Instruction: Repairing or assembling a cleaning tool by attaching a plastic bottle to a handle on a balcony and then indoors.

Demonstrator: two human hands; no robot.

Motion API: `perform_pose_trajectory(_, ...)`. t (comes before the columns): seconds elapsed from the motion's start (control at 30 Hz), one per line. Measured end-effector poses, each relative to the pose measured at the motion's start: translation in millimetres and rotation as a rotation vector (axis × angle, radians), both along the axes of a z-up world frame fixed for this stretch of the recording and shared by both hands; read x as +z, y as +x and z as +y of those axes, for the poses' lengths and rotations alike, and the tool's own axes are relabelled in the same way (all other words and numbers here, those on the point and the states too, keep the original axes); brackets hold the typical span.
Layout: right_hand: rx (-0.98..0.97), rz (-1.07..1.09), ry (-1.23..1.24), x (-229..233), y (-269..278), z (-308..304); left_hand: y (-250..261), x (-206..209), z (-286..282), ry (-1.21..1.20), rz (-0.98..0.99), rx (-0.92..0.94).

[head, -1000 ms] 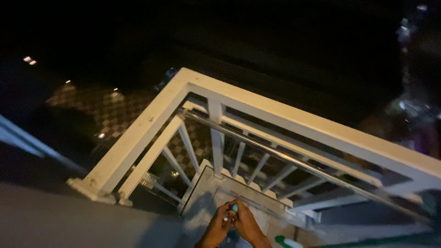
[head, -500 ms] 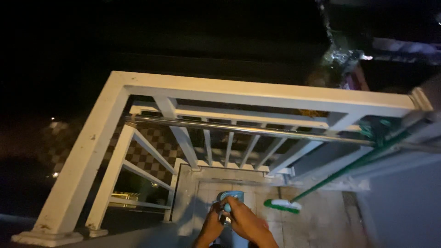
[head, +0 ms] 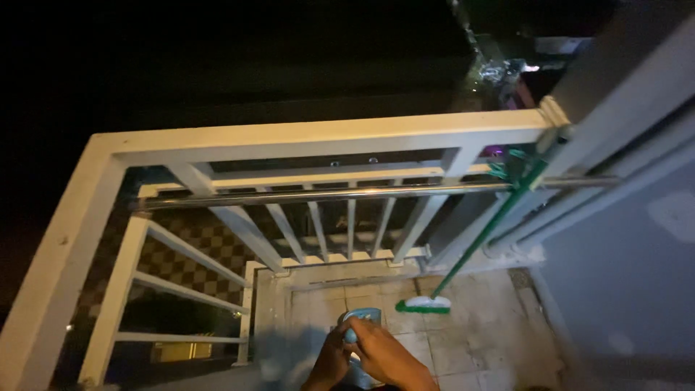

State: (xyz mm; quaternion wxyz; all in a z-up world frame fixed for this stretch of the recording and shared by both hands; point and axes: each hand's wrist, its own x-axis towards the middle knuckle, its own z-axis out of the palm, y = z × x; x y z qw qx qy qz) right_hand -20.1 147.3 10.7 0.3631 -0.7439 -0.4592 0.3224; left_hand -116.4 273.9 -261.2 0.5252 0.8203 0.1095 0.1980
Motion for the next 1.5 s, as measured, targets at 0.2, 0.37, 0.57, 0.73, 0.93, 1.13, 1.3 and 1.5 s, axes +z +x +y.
perform_pose_trajectory(0.2, -0.123, 0.118, -0.058, 21.7, 3.1, -44.1, 5.2, -9.3, -28.7, 0.005, 0.033, -0.163)
perform_pose_trajectory(0.37, -0.214, 0.202, 0.126, 20.9, 5.4, -84.6, 22.1, 3.9, -56.6, 0.103, -0.011, -0.229)
perform_pose_trajectory(0.57, -0.324, 0.195, 0.088, 39.6, 5.5, -129.1, 42.1, 69.4, -94.6, 0.048, 0.154, -0.345)
perform_pose_trajectory(0.73, -0.397, 0.299, 0.197, 35.7, 9.8, -163.9, 52.5, 44.1, -128.9, -0.081, 0.095, -0.338)
perform_pose_trajectory(0.93, -0.35, -0.029, 0.167, 33.6, 19.7, -204.4, 66.7, 96.4, -165.3, 0.059, -0.054, -0.444)
perform_pose_trajectory(1.13, -0.477, -0.004, 0.002, 51.1, 24.2, -228.9, 90.0, 95.6, -195.2, 0.231, 0.155, -0.559)
perform_pose_trajectory(1.3, -0.679, 0.033, -0.054, 69.6, 22.7, -240.4, 112.6, 67.3, -214.0, 0.123, -0.158, -0.622)
perform_pose_trajectory(1.5, -0.868, -0.003, 0.065, 64.2, 22.1, -255.3, 142.8, 143.6, -233.0, 0.102, 0.326, -0.747)
